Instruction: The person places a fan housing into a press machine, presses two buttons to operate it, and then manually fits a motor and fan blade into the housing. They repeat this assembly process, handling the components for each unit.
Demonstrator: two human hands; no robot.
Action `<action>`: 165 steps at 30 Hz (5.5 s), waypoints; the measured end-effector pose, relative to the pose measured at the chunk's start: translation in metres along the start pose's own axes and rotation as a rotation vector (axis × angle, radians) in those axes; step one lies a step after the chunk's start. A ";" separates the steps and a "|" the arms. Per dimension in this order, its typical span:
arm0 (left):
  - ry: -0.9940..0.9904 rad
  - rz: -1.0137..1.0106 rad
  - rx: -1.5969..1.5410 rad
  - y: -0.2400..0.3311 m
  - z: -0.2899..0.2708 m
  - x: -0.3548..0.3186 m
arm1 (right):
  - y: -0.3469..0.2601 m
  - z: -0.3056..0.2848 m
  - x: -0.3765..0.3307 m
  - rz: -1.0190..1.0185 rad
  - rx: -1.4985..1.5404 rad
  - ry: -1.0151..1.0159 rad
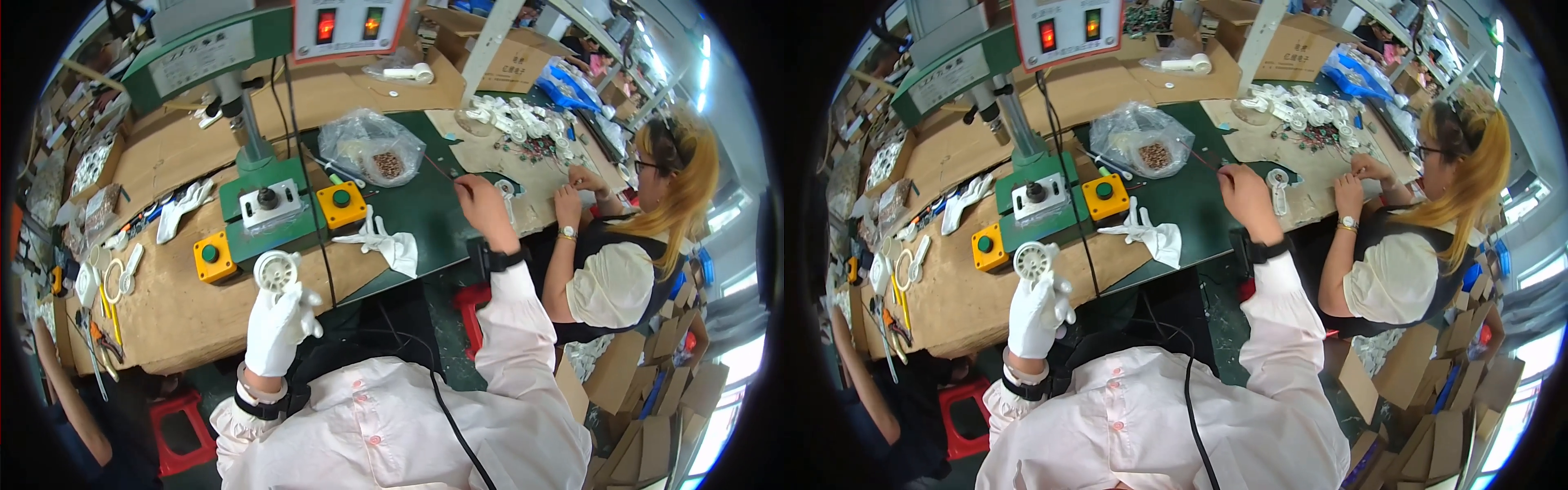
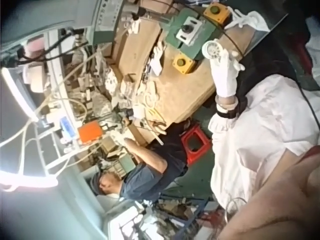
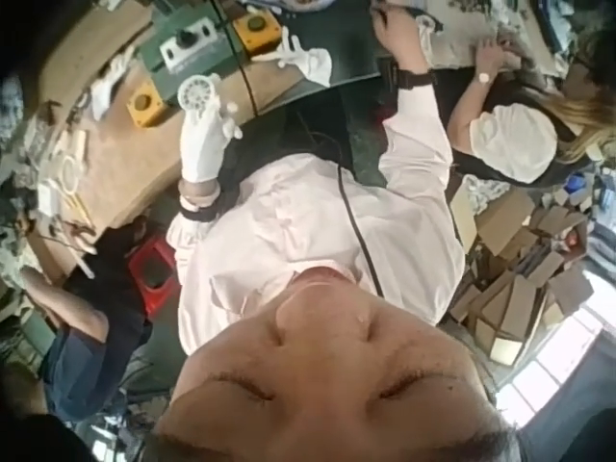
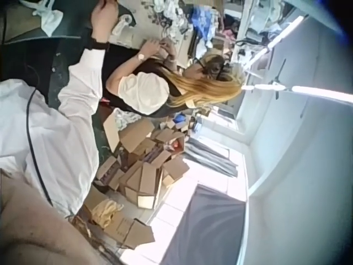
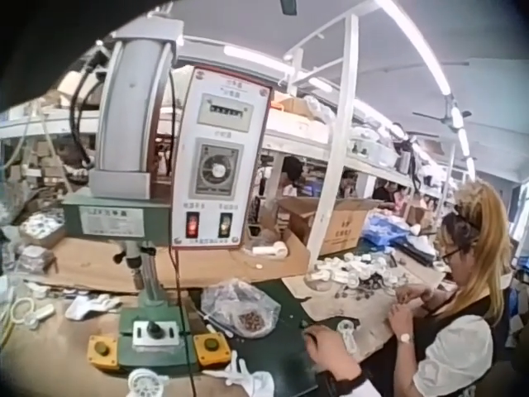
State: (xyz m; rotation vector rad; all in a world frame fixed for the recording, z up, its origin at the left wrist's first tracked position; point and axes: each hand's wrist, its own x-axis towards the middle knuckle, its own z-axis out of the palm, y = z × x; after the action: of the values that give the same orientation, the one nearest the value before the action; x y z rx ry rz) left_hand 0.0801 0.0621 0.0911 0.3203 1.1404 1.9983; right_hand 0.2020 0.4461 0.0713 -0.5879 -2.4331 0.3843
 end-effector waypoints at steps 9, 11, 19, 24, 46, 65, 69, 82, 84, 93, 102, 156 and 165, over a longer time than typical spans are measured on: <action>0.021 0.076 0.067 -0.002 0.030 0.043 | -0.155 -0.043 0.001 -0.549 0.580 -0.772; 0.032 0.081 0.089 -0.003 0.035 0.040 | -0.172 -0.038 0.004 -0.445 0.561 -0.769; 0.070 0.029 0.172 -0.003 0.037 0.031 | -0.193 -0.002 -0.012 -0.113 0.687 -0.581; 0.032 -0.016 0.119 -0.006 0.030 0.033 | -0.193 -0.005 -0.025 -0.108 0.738 -0.487; -0.118 -0.041 -0.185 -0.029 0.016 0.026 | -0.204 -0.004 -0.014 -0.542 0.328 -0.133; -0.234 0.008 -0.208 -0.019 0.008 0.026 | -0.207 -0.009 -0.005 -0.716 0.281 -0.104; -0.187 0.014 -0.191 -0.008 0.022 0.024 | -0.208 -0.012 0.001 -0.747 0.226 -0.143; -0.239 -0.048 -0.371 -0.014 0.002 0.041 | -0.210 -0.003 0.011 -0.811 0.296 -0.212; -0.218 -0.034 -0.366 -0.014 0.003 0.041 | -0.211 -0.002 0.010 -0.809 0.283 -0.202; -0.126 0.085 -0.295 -0.012 0.007 0.042 | -0.218 0.000 0.008 -0.850 0.246 -0.187; -0.235 -0.061 -0.381 -0.015 -0.006 0.039 | -0.217 0.004 0.020 -0.975 0.256 -0.295; 0.030 0.142 -0.350 -0.003 -0.002 0.046 | -0.219 0.033 -0.058 -0.937 0.203 0.018; 0.036 0.161 -0.322 -0.005 -0.003 0.046 | -0.220 0.034 -0.058 -0.926 0.182 -0.014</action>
State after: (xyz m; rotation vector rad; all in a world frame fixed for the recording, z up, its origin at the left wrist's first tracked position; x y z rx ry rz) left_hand 0.0507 0.0959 0.0777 0.2153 0.8155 2.2965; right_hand 0.1527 0.2241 0.1045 0.6201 -2.3483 0.1998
